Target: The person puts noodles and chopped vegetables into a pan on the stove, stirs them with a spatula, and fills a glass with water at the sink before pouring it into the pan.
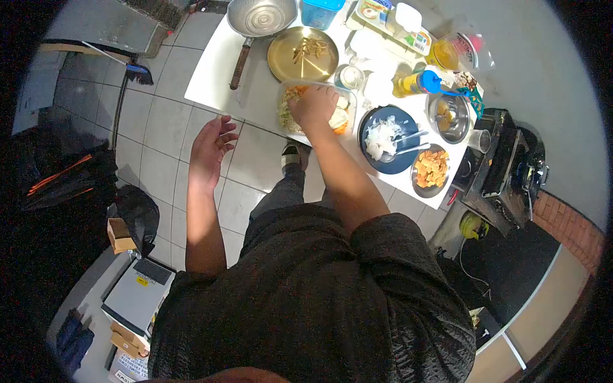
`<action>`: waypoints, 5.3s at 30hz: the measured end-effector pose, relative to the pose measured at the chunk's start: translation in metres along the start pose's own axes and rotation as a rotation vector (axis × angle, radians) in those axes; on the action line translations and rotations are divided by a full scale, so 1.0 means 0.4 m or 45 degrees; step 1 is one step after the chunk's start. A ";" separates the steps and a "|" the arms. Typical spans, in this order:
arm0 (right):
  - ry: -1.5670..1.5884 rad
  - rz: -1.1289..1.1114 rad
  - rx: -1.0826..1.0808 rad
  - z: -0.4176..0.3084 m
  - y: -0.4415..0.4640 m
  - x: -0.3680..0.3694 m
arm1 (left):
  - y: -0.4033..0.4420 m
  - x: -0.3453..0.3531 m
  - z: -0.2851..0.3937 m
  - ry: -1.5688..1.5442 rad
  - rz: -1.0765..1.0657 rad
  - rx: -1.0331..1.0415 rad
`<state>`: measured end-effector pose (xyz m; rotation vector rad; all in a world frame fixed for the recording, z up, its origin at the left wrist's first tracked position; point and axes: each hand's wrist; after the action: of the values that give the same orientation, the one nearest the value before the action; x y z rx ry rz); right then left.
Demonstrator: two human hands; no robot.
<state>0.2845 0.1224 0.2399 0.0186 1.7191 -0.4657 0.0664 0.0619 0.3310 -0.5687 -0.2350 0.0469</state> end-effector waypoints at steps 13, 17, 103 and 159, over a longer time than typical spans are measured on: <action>0.085 -0.025 0.175 -0.042 0.019 0.026 | 0.011 -0.024 0.009 0.002 -0.005 -0.006; -0.003 0.018 0.206 -0.051 0.026 0.061 | 0.010 -0.033 0.008 -0.009 -0.019 -0.003; 0.832 0.630 0.312 2.440 -0.204 -0.782 | -0.476 1.652 -0.426 0.351 -0.785 0.021; 0.186 0.098 -0.222 -0.055 0.003 0.078 | -0.153 -0.190 0.015 -0.059 0.166 0.125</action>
<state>0.2578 0.1230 0.2128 -0.0071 1.8907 -0.2613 -0.0103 0.0053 0.3531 -0.4848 -0.2393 0.1971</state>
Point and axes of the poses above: each hand's wrist, its own y-axis towards the middle knuckle, its own x-axis out of the palm, z = x × y, and after that the axes turned 2 degrees about y, right-handed
